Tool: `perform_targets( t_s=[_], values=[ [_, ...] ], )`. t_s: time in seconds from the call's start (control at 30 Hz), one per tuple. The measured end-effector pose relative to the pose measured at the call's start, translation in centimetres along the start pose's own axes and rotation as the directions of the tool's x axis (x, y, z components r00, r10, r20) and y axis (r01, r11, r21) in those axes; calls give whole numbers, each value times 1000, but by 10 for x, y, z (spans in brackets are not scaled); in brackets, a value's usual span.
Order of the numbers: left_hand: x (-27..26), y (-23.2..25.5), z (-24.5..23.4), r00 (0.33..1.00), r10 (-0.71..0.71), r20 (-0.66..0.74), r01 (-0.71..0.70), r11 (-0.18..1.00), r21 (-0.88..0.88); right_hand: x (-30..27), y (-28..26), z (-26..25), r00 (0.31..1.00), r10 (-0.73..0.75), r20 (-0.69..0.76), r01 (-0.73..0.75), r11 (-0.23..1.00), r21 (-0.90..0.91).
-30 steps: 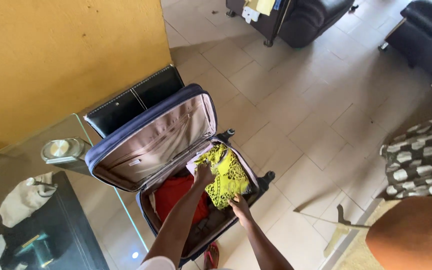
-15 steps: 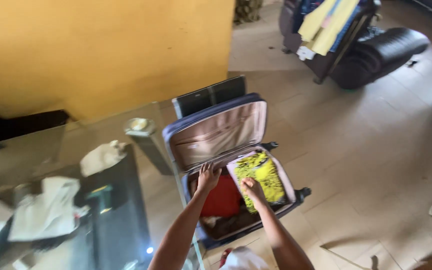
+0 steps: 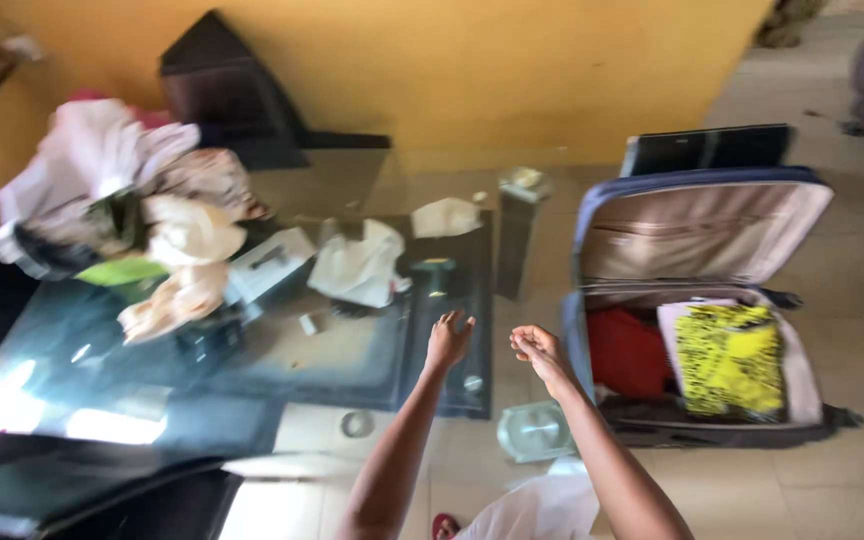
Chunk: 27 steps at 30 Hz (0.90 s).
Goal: The person is folding several pieces of clothing on a glass table and packing them into an open suitcase on the floor.
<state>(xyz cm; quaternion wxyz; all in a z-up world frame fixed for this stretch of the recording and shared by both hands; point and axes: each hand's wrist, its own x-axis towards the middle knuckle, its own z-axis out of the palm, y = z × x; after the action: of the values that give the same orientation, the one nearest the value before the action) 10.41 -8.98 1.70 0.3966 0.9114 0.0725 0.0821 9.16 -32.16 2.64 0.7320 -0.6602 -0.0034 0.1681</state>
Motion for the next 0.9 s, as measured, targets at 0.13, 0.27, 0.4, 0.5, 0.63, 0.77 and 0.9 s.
perform_targets(
  t_s=[0.13,0.27,0.4,0.5,0.63,0.77,0.9],
  values=[
    [-47,-56,-73,995,-95,-42,96,995,20,-8,17,80,988,75,133,-75,997,-8],
    [-71,-98,-123,962,-272,-16,272,961,40,0,22,138,955,171,243,-152,984,-94],
    [-86,-124,-154,927,-369,-69,366,929,-46,19,22,173,916,225,333,-172,968,-181],
    [-89,-135,-169,920,-372,-121,364,928,-80,42,7,190,897,217,385,-142,966,-216],
    [-86,-154,-183,894,-429,-129,413,901,-134,65,2,210,875,223,431,-118,959,-257],
    [-84,-169,-199,870,-457,-185,420,883,-210,85,15,231,843,241,480,-127,958,-257],
    [-60,-196,-222,859,-461,-224,419,883,-209,111,28,262,840,264,474,-144,951,-274]
  ],
)
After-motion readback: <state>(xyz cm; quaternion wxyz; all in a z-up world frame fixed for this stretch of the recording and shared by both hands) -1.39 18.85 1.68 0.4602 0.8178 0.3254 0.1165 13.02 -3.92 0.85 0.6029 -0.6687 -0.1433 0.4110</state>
